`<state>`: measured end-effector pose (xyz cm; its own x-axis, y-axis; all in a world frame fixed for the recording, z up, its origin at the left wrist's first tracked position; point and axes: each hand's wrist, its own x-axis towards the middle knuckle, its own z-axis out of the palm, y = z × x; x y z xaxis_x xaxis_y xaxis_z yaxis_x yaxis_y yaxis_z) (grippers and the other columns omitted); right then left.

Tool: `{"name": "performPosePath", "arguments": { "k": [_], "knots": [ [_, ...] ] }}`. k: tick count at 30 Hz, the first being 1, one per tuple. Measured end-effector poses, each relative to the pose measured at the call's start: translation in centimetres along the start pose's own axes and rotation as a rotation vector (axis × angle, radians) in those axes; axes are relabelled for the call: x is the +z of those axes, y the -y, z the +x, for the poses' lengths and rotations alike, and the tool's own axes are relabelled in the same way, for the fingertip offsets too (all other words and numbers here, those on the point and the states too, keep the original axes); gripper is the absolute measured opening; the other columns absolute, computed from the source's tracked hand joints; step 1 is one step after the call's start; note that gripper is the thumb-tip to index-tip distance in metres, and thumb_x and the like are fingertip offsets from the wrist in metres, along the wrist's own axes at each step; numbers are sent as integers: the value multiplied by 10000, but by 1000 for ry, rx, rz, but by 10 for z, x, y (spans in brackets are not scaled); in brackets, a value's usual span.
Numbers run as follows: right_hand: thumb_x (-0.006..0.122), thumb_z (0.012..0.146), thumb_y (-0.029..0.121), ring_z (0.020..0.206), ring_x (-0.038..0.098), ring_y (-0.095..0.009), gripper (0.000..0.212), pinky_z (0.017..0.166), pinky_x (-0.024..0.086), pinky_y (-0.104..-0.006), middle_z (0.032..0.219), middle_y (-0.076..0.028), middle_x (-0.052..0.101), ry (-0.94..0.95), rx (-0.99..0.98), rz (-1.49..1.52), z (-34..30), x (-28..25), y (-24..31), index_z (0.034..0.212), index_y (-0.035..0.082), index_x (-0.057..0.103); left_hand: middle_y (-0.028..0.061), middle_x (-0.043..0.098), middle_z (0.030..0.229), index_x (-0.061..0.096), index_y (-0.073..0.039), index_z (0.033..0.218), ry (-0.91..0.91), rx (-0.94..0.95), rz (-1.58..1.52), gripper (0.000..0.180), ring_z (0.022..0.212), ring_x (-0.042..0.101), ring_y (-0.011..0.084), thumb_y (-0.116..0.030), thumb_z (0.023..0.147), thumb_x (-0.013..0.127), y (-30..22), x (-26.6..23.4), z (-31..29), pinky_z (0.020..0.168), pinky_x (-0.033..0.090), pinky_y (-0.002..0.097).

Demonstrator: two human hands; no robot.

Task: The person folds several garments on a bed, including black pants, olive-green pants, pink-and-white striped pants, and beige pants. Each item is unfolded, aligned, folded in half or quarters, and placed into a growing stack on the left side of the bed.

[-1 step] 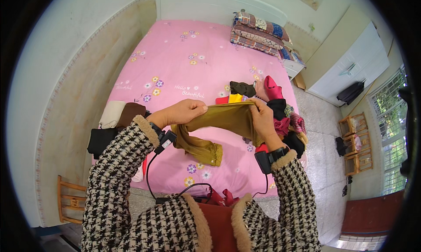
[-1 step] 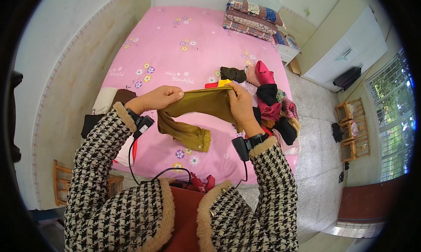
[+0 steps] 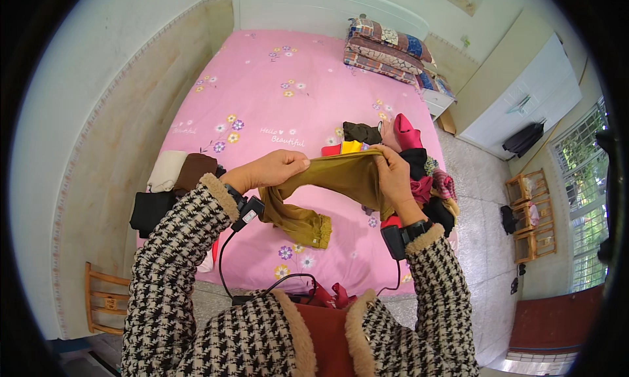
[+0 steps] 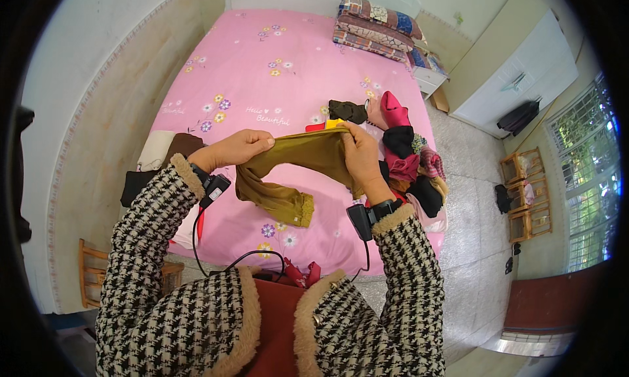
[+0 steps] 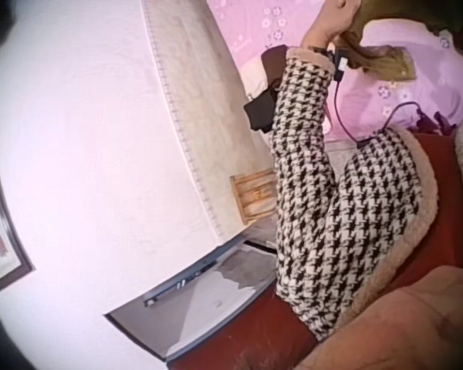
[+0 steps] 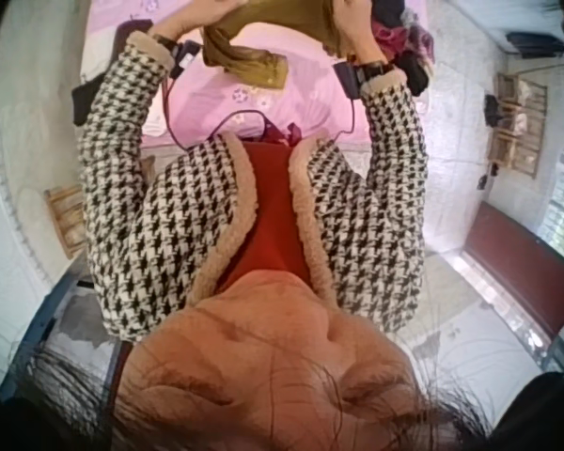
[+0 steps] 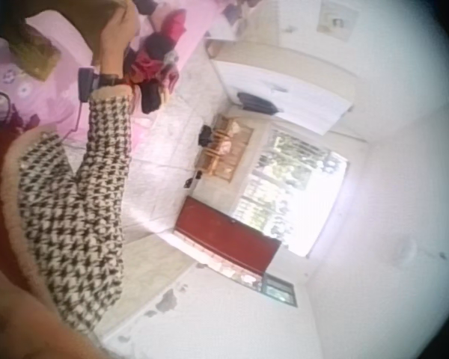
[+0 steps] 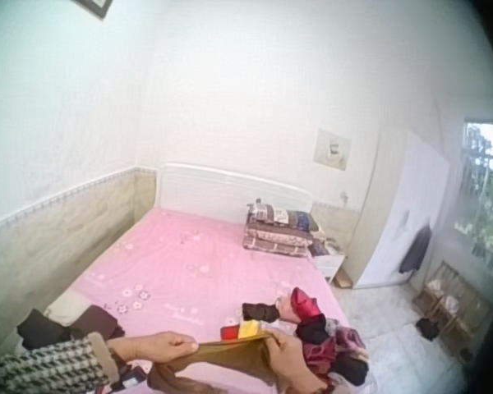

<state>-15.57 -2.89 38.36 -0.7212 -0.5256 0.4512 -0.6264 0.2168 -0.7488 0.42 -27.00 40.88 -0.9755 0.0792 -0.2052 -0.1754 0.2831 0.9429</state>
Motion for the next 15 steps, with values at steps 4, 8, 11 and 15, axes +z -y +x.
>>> {"name": "performPosePath", "arguments": {
  "k": [4, 8, 11, 15],
  "knots": [
    [538, 919, 60, 885, 585, -104, 176, 804, 453, -229, 940, -55, 653, 2, -157, -44, 10, -10, 17, 1061, -4, 620, -85, 463, 740, 565, -54, 858, -20, 11, -61, 255, 706, 417, 19, -253, 959, 443, 21, 4, 8, 641, 376, 183],
    [521, 928, 53, 881, 579, -104, 180, 803, 448, -220, 942, -49, 644, 20, -150, 13, 16, -12, 36, 1075, -2, 609, -90, 472, 774, 574, -52, 881, 18, 74, -81, 210, 725, 424, 19, -227, 949, 480, 40, 11, 15, 659, 384, 182],
    [515, 931, 52, 870, 569, -99, 181, 796, 443, -215, 931, -41, 631, 28, -211, 15, 17, -8, 47, 1084, 3, 600, -65, 524, 798, 594, -45, 897, -37, 56, -196, 177, 759, 465, 33, -209, 922, 530, 53, 19, 18, 704, 411, 198],
    [484, 946, 49, 878, 557, -91, 184, 797, 437, -211, 953, -30, 622, 22, -181, -32, 21, -10, 59, 1087, 16, 597, -22, 590, 800, 616, -47, 932, 32, 6, -160, 173, 770, 520, 60, -209, 899, 567, 78, 32, 16, 724, 447, 229]
  ]
}}
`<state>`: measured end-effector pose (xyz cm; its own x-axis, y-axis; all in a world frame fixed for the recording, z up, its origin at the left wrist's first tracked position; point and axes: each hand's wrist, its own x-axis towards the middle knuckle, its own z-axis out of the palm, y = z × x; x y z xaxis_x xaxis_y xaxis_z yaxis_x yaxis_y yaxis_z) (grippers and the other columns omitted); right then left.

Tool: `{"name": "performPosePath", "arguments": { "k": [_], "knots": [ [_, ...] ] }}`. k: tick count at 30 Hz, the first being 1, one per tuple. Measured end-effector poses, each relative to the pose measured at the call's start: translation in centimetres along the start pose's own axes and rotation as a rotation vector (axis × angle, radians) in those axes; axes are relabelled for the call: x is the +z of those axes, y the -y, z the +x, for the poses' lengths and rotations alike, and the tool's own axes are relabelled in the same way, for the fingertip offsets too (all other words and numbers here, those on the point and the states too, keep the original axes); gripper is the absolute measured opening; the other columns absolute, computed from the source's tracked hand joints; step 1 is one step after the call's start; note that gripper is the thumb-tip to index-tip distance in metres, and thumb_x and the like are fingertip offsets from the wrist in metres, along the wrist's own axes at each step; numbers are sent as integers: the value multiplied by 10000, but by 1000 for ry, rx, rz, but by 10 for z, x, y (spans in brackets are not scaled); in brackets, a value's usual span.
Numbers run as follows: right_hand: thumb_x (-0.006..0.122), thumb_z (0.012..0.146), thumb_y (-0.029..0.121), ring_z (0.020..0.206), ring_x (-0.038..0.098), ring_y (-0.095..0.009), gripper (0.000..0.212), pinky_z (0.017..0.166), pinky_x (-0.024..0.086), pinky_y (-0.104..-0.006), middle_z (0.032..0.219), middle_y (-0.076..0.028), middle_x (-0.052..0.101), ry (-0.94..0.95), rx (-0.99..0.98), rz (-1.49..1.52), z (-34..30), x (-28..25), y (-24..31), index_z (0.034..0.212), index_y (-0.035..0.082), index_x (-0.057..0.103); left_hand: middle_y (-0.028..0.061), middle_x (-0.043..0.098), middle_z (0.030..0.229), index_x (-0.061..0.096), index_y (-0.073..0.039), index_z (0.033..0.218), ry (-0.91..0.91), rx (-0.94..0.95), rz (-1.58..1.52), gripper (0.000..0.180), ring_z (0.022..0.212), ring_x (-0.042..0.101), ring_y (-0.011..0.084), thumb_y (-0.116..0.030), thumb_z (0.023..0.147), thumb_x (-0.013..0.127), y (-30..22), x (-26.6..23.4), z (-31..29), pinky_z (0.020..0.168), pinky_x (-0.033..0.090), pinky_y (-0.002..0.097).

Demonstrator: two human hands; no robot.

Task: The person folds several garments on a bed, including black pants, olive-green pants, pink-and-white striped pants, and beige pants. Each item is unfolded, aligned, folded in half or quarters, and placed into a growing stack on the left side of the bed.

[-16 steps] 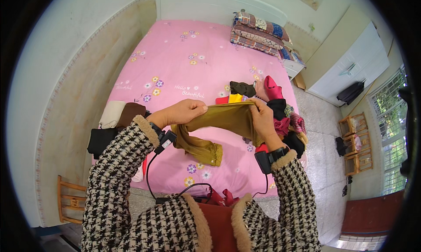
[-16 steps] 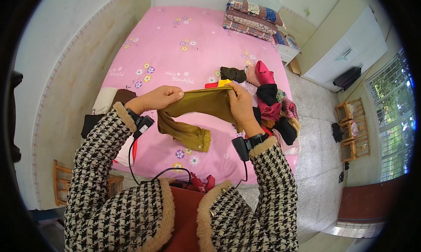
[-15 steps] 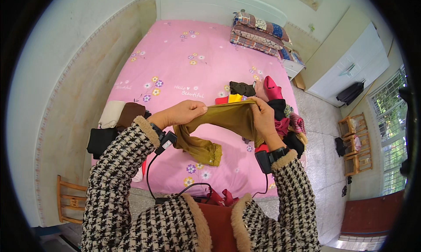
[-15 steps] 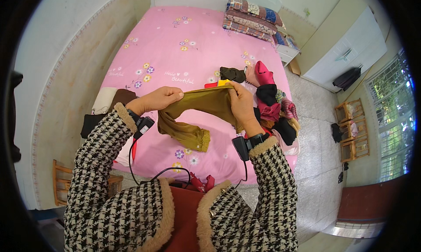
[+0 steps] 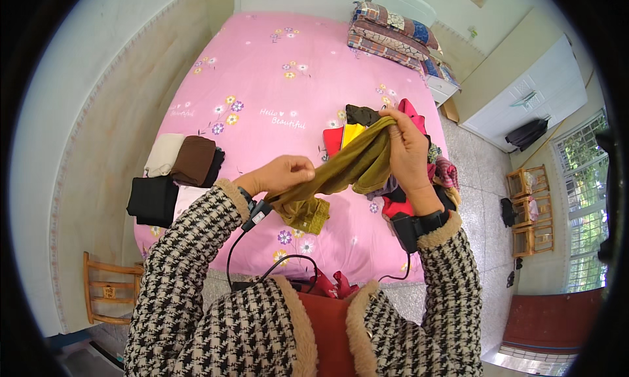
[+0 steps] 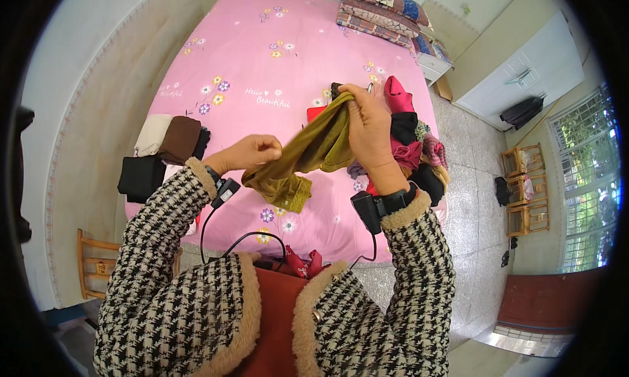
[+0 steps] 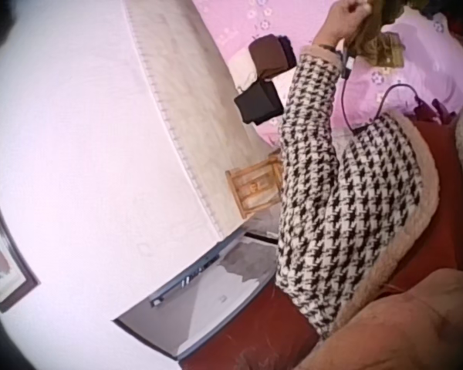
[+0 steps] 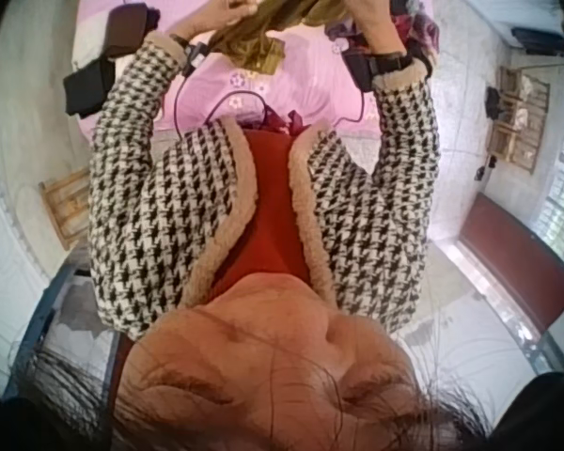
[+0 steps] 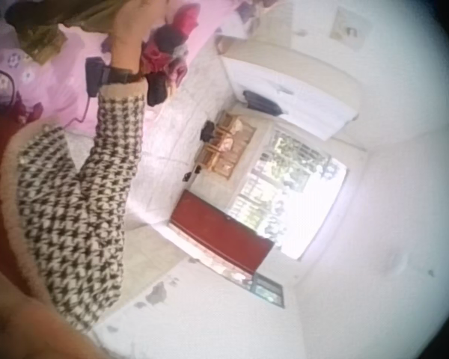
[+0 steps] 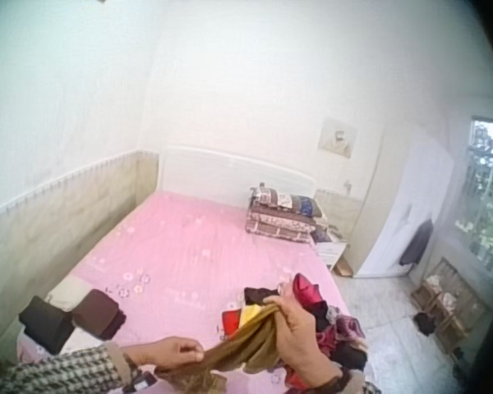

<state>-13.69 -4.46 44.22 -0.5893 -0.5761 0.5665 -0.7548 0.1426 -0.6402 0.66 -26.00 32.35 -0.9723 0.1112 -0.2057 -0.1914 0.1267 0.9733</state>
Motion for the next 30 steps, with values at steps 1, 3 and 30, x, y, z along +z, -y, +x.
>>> {"name": "performPosePath", "arguments": {
  "k": [1, 3, 30],
  "knots": [
    [460, 958, 56, 894, 554, -89, 193, 807, 433, -209, 972, -24, 621, -3, 3, 15, 1, -1, 3, 1094, 15, 591, -33, 564, 766, 608, -53, 927, 3, 37, 90, 155, 742, 508, 53, -201, 896, 573, 11, 4, -1, 691, 445, 226],
    [450, 964, 62, 905, 552, -89, 201, 812, 430, -207, 987, -24, 619, 12, 41, 96, 2, -2, 8, 1105, 14, 586, -31, 555, 737, 599, -51, 889, 1, 44, 193, 140, 707, 507, 63, -191, 882, 585, 35, 10, 0, 667, 450, 227],
    [487, 940, 88, 835, 598, -147, 172, 759, 463, -267, 906, -83, 644, -188, 118, -320, -30, -110, -37, 1040, 17, 607, 163, 591, 832, 573, -27, 893, 144, 165, 679, 230, 783, 569, 344, -201, 743, 559, 134, 29, -9, 701, 474, 415]
  ]
}}
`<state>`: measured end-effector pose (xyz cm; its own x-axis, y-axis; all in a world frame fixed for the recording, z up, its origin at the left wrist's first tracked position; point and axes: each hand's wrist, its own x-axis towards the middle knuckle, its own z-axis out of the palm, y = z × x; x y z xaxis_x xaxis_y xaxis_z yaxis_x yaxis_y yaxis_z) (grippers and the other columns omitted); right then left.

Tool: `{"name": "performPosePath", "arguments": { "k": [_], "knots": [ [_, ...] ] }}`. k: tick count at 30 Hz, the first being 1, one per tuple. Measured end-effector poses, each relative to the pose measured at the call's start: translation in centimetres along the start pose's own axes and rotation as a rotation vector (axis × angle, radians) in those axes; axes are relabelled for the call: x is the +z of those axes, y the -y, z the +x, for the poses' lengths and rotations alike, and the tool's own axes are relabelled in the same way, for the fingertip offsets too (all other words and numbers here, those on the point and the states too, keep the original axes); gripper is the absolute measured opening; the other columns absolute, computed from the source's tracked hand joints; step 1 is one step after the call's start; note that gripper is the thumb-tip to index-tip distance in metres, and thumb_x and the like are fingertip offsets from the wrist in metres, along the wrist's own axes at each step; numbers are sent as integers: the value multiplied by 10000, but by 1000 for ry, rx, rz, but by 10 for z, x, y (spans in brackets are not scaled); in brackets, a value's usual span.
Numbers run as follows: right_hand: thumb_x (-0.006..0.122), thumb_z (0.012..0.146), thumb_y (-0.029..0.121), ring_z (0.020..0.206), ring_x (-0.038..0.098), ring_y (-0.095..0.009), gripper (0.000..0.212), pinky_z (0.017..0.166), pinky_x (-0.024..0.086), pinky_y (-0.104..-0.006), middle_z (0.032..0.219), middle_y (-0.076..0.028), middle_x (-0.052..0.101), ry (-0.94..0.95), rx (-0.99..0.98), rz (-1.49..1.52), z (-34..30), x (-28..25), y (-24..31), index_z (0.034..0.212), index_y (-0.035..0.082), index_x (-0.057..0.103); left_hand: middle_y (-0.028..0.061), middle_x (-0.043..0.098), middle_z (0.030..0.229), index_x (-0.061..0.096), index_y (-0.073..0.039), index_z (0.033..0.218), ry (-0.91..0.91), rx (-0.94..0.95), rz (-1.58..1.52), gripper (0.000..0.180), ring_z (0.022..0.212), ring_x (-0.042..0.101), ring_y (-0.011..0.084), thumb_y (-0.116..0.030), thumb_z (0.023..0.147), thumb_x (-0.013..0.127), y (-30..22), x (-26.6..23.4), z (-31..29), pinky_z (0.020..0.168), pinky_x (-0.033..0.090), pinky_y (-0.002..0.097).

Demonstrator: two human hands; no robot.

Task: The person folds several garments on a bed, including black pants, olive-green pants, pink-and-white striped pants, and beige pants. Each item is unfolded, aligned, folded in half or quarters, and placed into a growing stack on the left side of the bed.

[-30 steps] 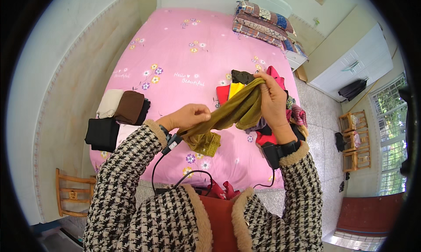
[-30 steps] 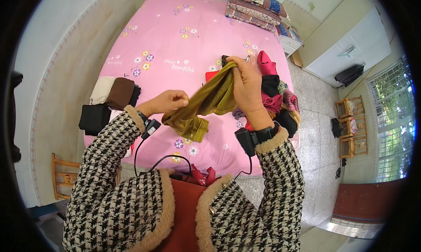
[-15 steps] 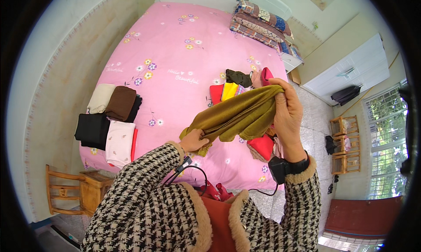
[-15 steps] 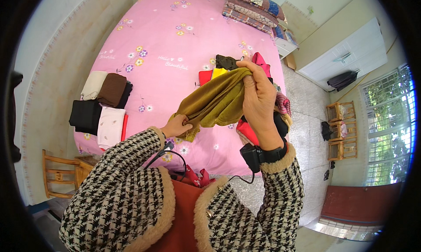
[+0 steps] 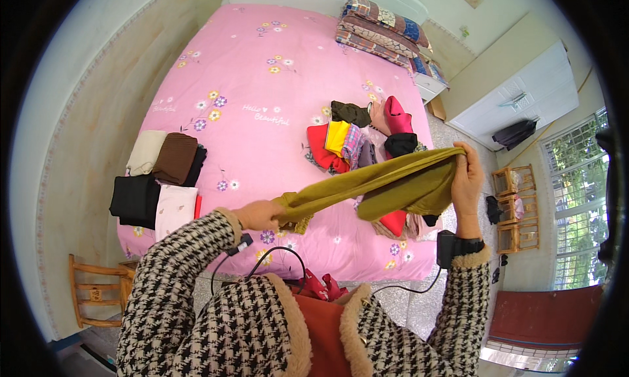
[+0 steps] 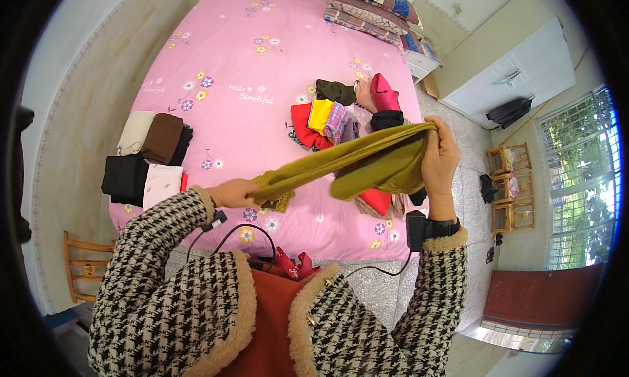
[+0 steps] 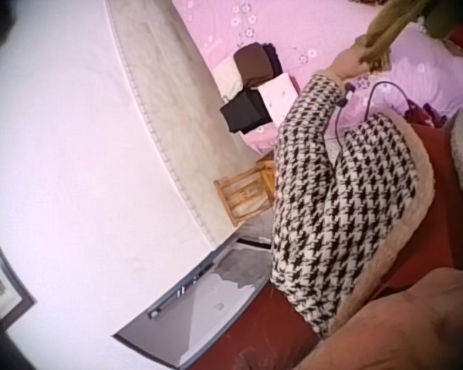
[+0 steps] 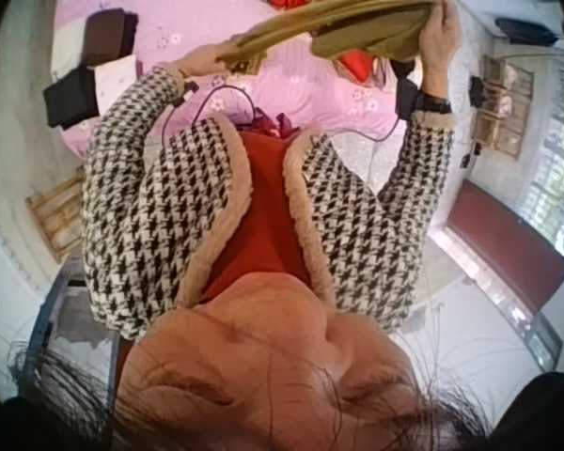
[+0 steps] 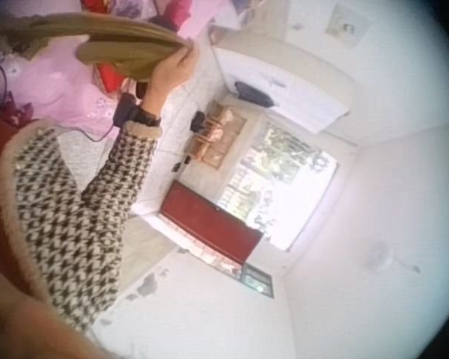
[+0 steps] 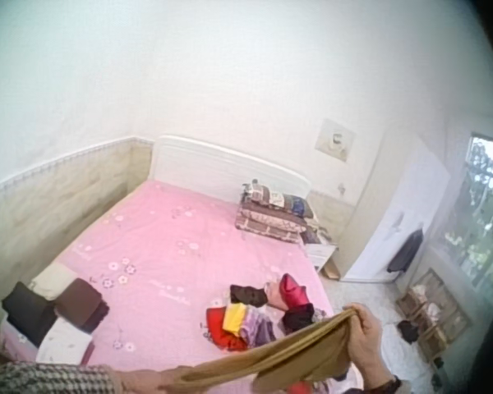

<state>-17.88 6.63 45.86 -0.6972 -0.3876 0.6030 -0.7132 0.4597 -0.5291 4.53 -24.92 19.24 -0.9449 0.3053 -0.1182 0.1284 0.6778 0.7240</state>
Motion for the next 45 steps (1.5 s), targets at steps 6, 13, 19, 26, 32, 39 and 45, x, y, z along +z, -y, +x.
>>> {"name": "performPosePath", "arguments": {
  "k": [6, 13, 19, 26, 32, 39, 45],
  "knots": [
    [522, 912, 82, 803, 639, -273, 154, 739, 487, -328, 909, -165, 650, 58, -64, -249, -13, -19, -49, 1031, 36, 609, 151, 566, 853, 587, -27, 868, -446, -9, 222, 144, 782, 557, 328, -53, 728, 568, 45, -98, -2, 713, 466, 397],
    [543, 919, 136, 824, 648, -291, 172, 728, 489, -336, 913, -181, 654, -21, 82, -329, -6, -25, -75, 1040, 40, 618, 140, 538, 869, 585, -37, 899, -766, 12, 675, 155, 794, 555, 340, -38, 747, 551, 3, -237, 23, 710, 470, 405],
    [542, 918, 124, 873, 639, -288, 179, 766, 486, -334, 964, -174, 648, -136, -101, -313, -7, -25, -65, 1037, 17, 620, 129, 533, 860, 575, -52, 868, -1052, 99, 788, 109, 800, 557, 343, -42, 762, 550, -41, -277, 17, 692, 461, 436],
    [622, 829, 136, 812, 605, -328, 144, 703, 483, -385, 887, -150, 623, 260, -45, -180, -119, 24, -94, 924, 27, 620, 167, 546, 833, 566, -43, 903, -889, -132, 608, 128, 765, 560, 359, -22, 791, 506, 42, -131, -26, 647, 456, 446],
    [553, 846, 311, 755, 600, -363, 279, 673, 486, -449, 839, -172, 626, 837, 236, -163, -272, 79, -110, 797, 47, 630, 181, 616, 961, 618, -7, 940, -170, -797, 471, 192, 920, 614, 341, -80, 833, 477, 112, 61, -74, 751, 508, 411],
    [475, 848, 335, 871, 615, -357, 301, 749, 494, -455, 880, -194, 642, 1207, 368, -423, -337, 108, -118, 913, 97, 648, 211, 618, 1033, 677, -16, 932, 197, -807, 304, 253, 932, 624, 339, -155, 807, 507, 105, 115, -76, 793, 510, 413],
    [443, 868, 323, 860, 619, -371, 330, 756, 487, -464, 922, -216, 641, 1449, 426, -365, -377, 103, -149, 965, 79, 644, 206, 603, 1013, 666, -34, 918, 77, -755, 289, 229, 942, 604, 339, -153, 800, 509, 115, 102, -66, 806, 497, 417]
  ]
}}
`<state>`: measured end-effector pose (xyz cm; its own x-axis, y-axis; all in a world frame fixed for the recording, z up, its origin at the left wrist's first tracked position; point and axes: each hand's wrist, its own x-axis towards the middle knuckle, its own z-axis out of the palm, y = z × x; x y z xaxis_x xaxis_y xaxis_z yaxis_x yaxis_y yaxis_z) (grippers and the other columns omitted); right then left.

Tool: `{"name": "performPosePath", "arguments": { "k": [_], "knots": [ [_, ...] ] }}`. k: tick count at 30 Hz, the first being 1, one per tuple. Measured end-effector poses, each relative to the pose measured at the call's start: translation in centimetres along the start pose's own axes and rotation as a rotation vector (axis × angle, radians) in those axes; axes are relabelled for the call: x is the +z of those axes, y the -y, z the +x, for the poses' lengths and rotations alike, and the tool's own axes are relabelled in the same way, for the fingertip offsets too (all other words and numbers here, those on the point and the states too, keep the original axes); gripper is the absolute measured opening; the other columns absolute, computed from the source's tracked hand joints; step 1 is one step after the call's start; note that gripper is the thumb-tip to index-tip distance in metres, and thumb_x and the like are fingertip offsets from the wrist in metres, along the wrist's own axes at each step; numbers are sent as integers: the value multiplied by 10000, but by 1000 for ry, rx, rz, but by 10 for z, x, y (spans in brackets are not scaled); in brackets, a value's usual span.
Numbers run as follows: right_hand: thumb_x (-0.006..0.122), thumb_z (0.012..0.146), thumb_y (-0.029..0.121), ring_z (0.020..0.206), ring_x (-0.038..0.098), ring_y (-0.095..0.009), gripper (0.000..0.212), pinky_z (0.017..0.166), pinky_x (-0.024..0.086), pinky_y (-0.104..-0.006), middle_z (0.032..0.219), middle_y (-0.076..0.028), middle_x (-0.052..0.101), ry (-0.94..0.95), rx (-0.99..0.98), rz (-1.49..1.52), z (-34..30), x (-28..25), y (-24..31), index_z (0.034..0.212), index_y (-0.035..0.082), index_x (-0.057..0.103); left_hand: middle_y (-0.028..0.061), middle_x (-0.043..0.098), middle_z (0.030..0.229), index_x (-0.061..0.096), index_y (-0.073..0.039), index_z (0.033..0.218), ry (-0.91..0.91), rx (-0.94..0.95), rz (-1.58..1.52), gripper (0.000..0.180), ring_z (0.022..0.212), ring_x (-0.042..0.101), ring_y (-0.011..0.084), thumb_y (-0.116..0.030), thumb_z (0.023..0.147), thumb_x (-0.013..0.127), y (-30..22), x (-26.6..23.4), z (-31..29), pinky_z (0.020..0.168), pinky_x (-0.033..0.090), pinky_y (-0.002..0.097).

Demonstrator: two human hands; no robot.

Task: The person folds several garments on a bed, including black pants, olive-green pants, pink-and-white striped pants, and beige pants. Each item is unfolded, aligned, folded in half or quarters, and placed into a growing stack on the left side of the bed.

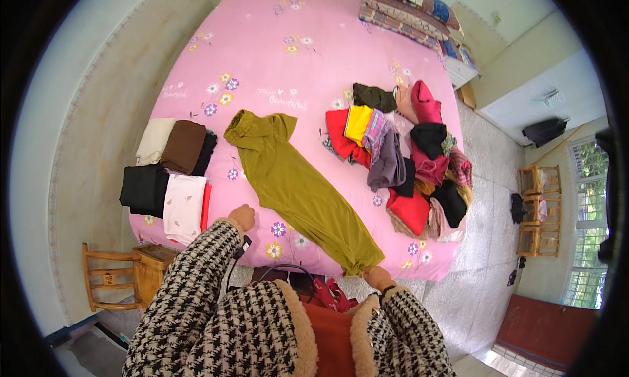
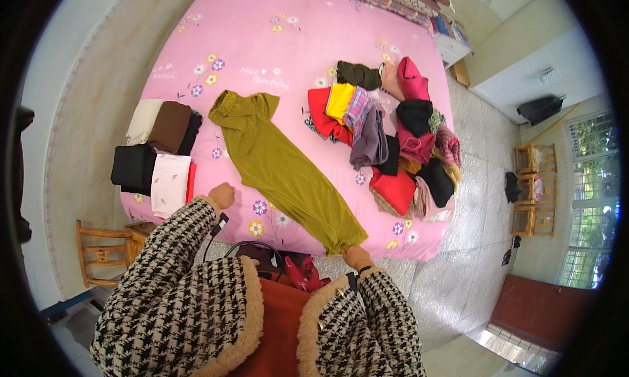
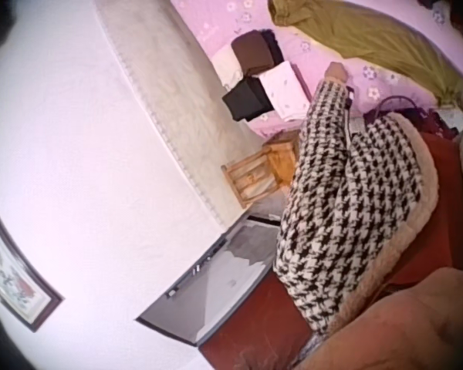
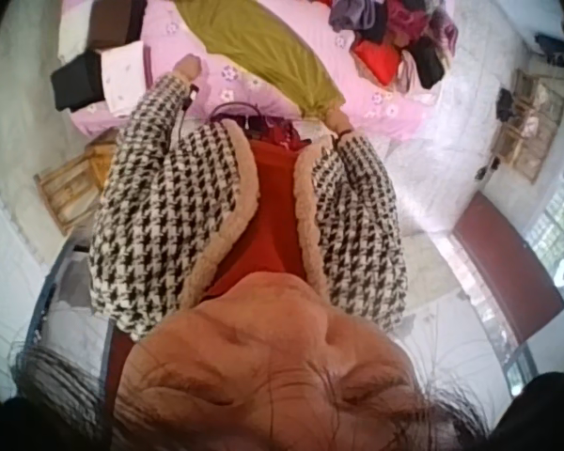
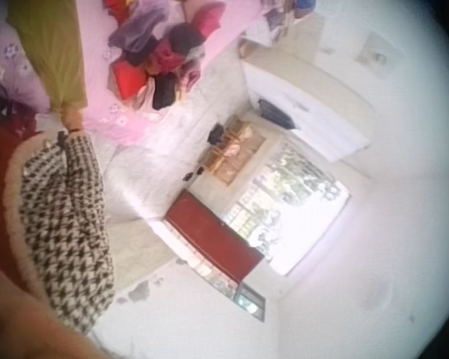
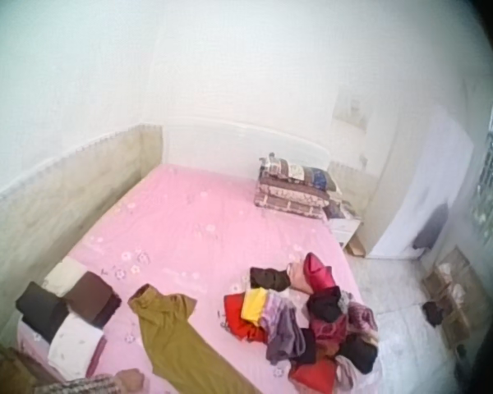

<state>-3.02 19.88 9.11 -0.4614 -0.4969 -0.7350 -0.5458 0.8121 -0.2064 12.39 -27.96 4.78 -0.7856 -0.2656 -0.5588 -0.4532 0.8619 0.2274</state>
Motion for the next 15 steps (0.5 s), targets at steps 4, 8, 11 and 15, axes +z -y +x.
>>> {"name": "performPosePath", "arguments": {
  "k": [4, 8, 11, 15],
  "knots": [
    [459, 861, 261, 855, 608, -394, 303, 774, 475, -474, 870, -241, 633, -128, 118, 156, 24, 20, -24, 858, 10, 628, 185, 588, 962, 651, -49, 894, -115, 73, -109, 198, 856, 583, 361, -136, 796, 502, -3, -16, 26, 752, 487, 429],
    [511, 836, 196, 836, 598, -402, 213, 776, 479, -471, 869, -240, 624, -226, 186, 218, 63, 14, -32, 924, 33, 618, 154, 576, 1000, 624, -49, 964, -166, 158, -85, 218, 896, 581, 341, -91, 791, 498, -13, -43, 72, 778, 484, 417],
    [554, 818, 166, 911, 577, -393, 231, 805, 477, -453, 994, -221, 590, -313, 259, 262, 97, 4, -29, 1009, 41, 589, 148, 566, 1047, 597, -54, 1038, -196, 201, -74, 266, 951, 567, 338, -62, 789, 506, -29, -55, 119, 811, 475, 402],
    [588, 801, 144, 990, 545, -385, 265, 834, 470, -439, 1089, -209, 526, -440, 185, 367, 131, -4, -20, 1047, 48, 568, 125, 543, 1140, 553, -58, 1120, -283, 257, -42, 324, 1031, 541, 321, -31, 805, 486, -45, -72, 173, 856, 458, 388]
  ]
}}
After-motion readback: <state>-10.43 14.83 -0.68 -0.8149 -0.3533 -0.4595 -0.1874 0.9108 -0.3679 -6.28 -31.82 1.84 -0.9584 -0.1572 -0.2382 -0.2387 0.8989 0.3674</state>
